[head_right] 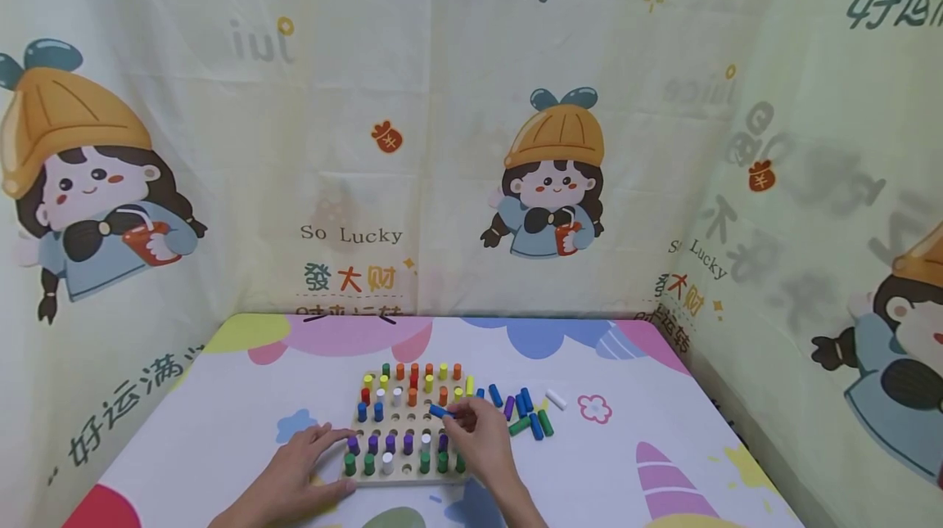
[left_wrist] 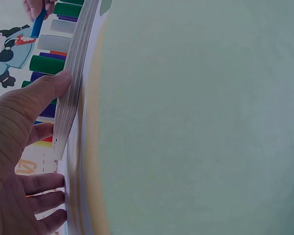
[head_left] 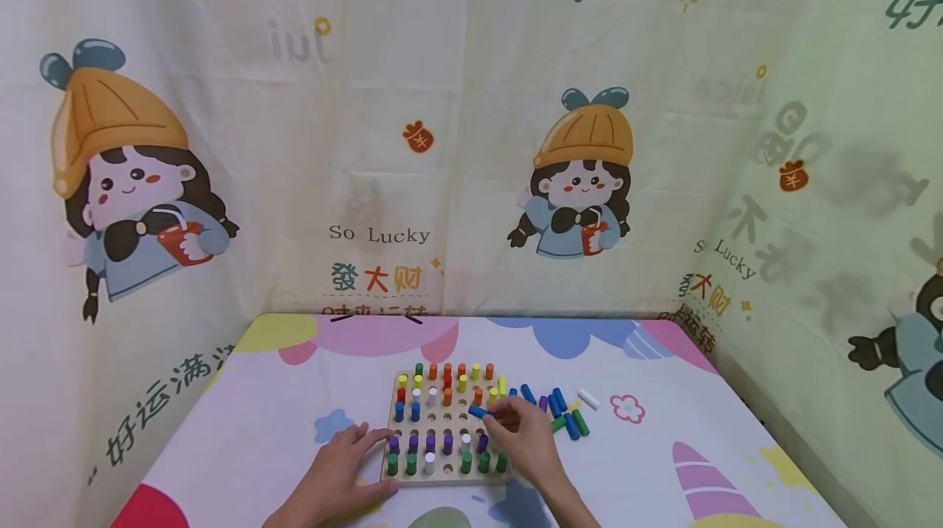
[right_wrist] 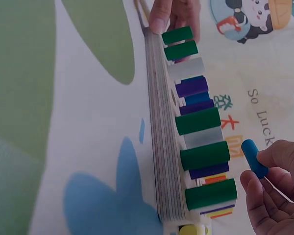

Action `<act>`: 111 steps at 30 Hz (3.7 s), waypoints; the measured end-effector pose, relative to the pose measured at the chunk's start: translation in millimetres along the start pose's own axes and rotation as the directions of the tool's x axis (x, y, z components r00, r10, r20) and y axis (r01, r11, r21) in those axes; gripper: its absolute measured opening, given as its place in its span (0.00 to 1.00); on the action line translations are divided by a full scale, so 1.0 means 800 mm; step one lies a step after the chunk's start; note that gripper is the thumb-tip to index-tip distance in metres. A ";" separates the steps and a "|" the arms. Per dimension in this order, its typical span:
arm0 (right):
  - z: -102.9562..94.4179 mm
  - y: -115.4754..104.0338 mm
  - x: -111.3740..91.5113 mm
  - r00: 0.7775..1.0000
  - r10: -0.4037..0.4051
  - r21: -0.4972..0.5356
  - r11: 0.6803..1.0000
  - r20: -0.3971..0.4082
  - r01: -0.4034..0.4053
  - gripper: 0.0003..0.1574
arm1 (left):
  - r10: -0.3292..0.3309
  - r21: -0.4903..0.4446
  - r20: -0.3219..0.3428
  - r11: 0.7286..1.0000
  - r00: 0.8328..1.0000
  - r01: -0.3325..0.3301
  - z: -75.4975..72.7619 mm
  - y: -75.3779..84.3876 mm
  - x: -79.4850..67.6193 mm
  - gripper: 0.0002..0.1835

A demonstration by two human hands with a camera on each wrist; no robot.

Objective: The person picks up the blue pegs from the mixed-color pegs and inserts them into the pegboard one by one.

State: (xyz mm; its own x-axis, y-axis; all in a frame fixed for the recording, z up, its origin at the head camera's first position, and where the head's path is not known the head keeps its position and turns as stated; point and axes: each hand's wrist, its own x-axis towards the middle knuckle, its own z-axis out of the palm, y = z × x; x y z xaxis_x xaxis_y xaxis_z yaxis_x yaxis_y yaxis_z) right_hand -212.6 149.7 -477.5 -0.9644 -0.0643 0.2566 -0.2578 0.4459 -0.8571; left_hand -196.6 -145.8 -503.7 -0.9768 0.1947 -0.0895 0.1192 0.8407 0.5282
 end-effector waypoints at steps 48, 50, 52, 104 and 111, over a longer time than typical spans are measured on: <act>0.060 -0.013 0.028 0.992 -0.075 -0.108 0.990 0.104 0.086 0.06 | -0.043 0.017 0.011 0.999 0.999 0.042 0.001 0.003 0.001 0.43; 0.062 -0.013 0.030 0.991 -0.074 -0.115 0.990 0.110 0.087 0.06 | -0.038 0.015 0.011 0.999 0.999 0.038 0.001 0.003 0.001 0.43; 0.064 -0.014 0.031 0.991 -0.071 -0.127 0.988 0.115 0.085 0.06 | -0.032 0.016 0.010 0.999 0.999 0.032 0.001 0.002 0.001 0.43; 0.077 -0.026 0.035 0.987 -0.075 -0.192 0.976 0.138 0.101 0.08 | -0.025 0.007 -0.016 1.000 1.000 0.025 0.009 -0.001 0.000 0.44; 0.070 -0.035 0.024 0.985 -0.102 -0.173 0.977 0.138 0.125 0.08 | -0.026 0.009 -0.015 1.000 1.000 0.026 0.009 0.000 -0.001 0.44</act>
State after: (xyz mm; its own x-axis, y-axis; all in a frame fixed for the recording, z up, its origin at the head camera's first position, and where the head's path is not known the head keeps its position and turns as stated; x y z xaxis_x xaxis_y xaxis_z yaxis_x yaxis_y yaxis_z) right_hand -227.4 86.0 -473.8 -0.9320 -0.2318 0.2786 -0.3624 0.5824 -0.7277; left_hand -194.7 -141.9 -509.6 -0.9821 0.1652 -0.0903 0.0954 0.8501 0.5179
